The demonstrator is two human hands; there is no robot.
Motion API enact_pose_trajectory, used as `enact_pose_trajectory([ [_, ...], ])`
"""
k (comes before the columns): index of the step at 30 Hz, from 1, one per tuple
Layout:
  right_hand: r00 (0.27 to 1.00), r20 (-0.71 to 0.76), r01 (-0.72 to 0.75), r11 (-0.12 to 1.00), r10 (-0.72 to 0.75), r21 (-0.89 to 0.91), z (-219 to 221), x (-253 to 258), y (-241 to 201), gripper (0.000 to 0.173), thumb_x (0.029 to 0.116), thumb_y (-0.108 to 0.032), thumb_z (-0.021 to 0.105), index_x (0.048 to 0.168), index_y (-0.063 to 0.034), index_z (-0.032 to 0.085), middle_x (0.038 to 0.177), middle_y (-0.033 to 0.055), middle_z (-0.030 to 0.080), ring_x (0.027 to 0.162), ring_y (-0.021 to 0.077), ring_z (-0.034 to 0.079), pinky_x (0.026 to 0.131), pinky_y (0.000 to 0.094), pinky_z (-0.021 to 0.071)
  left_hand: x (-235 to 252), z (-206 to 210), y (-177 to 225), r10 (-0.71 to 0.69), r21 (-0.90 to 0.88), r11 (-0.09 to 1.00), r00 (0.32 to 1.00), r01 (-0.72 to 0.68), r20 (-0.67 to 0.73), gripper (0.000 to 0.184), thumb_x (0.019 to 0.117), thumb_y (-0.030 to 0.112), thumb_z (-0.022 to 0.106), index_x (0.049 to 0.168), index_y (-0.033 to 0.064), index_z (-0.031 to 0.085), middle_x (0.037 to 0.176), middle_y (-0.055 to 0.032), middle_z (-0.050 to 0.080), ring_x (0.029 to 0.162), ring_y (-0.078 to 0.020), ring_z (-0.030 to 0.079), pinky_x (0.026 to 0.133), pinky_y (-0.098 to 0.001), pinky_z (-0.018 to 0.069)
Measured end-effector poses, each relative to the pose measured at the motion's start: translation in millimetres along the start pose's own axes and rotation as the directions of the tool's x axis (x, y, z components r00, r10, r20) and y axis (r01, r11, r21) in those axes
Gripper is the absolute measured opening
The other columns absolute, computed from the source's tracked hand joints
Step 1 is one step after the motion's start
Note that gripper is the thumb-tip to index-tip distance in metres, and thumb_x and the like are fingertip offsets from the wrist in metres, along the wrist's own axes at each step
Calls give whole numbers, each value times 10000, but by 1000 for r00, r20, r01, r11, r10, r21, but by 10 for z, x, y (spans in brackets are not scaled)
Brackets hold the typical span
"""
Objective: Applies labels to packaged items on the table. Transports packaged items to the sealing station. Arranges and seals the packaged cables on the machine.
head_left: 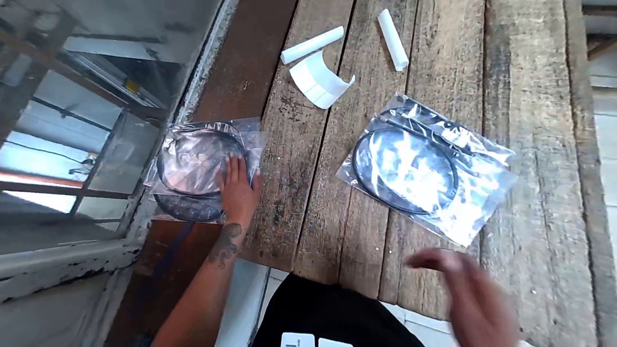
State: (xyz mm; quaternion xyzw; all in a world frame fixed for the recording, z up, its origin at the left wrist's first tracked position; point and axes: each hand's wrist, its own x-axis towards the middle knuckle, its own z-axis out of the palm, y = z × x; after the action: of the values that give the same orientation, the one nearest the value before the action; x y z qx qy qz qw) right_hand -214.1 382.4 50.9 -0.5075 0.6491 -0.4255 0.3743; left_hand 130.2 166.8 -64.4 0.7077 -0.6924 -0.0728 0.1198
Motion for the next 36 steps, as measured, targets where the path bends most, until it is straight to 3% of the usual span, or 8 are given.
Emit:
enact_pose_trajectory([
  [4, 613, 762, 46, 972, -208, 228, 630, 181, -426, 589, 1106, -474, 340, 881, -47, 678, 693, 55, 617, 633, 163, 618, 588, 378, 516, -360, -246, 389, 153, -175, 972, 988, -157, -38, 423, 1094, 179, 389, 1406, -34, 578, 1517, -170, 526, 1471, -316, 426, 1257, -577, 186],
  [8, 367, 880, -15, 943, -304, 332, 732, 233, -560, 453, 1102, -340, 457, 849, -10, 637, 621, 48, 494, 554, 133, 480, 522, 302, 385, -1205, -246, 699, 283, -280, 935, 935, -219, 212, 650, 1088, 525, 269, 1554, 110, 453, 1652, -48, 361, 1560, -278, 242, 1241, -664, 107],
  [12, 401, 852, -69, 917, -336, 394, 633, 323, -673, 235, 1022, -208, 621, 943, 1, 693, 793, 49, 647, 681, 54, 586, 616, 221, 488, -1585, 147, 534, 402, -351, 882, 891, -315, 212, 712, 1023, 612, 428, 1572, 157, 433, 1678, -33, 304, 1576, -254, 189, 1268, -575, 158],
  [19, 946, 205, 287, 944, -252, -162, 167, 906, -265, 189, 1019, -216, 619, 1044, -40, 679, 829, -15, 701, 691, 48, 680, 639, 249, 605, -1770, 248, 794, 209, -539, 813, 974, -222, -87, 119, 909, 237, 755, 922, 122, 785, 1071, -59, 712, 1171, -277, 612, 1037, -467, 492],
  [23, 938, 347, 103, 935, 23, -339, 579, 510, 444, 202, 980, -240, 668, 961, -47, 726, 722, 48, 702, 606, 178, 691, 597, 424, 612, -1672, -80, 894, -88, -795, 561, 971, 233, 222, 73, 851, 184, 824, 902, 138, 800, 917, 8, 703, 953, -143, 639, 852, -350, 537],
  [27, 984, 178, 65, 921, 5, -383, 1095, 438, 557, 198, 926, -111, 697, 1036, 54, 694, 736, 174, 681, 636, 326, 675, 606, 534, 557, -1636, -193, 973, 99, -854, 250, 866, 456, 491, 53, 825, 76, 815, 860, 106, 789, 891, 13, 698, 880, -92, 653, 803, -273, 565],
  [31, 818, 494, 114, 759, 294, -641, 1273, 553, 355, 509, 994, -215, 624, 1416, 5, 445, 833, 215, 684, 762, 424, 702, 674, 595, 562, -1712, -142, 1095, 206, -870, 239, 853, 431, 479, 79, 763, 144, 869, 808, 126, 806, 814, 44, 688, 873, -57, 638, 821, -235, 538],
  [36, 938, 227, -54, 759, 261, -648, 1404, 618, 419, 433, 1049, -388, 544, 1286, -26, 538, 728, 198, 657, 677, 423, 685, 571, 585, 534, -1671, -136, 1097, 265, -863, 256, 827, 435, 495, 89, 761, 184, 878, 815, 148, 818, 785, 76, 667, 892, -54, 603, 865, -238, 482],
])
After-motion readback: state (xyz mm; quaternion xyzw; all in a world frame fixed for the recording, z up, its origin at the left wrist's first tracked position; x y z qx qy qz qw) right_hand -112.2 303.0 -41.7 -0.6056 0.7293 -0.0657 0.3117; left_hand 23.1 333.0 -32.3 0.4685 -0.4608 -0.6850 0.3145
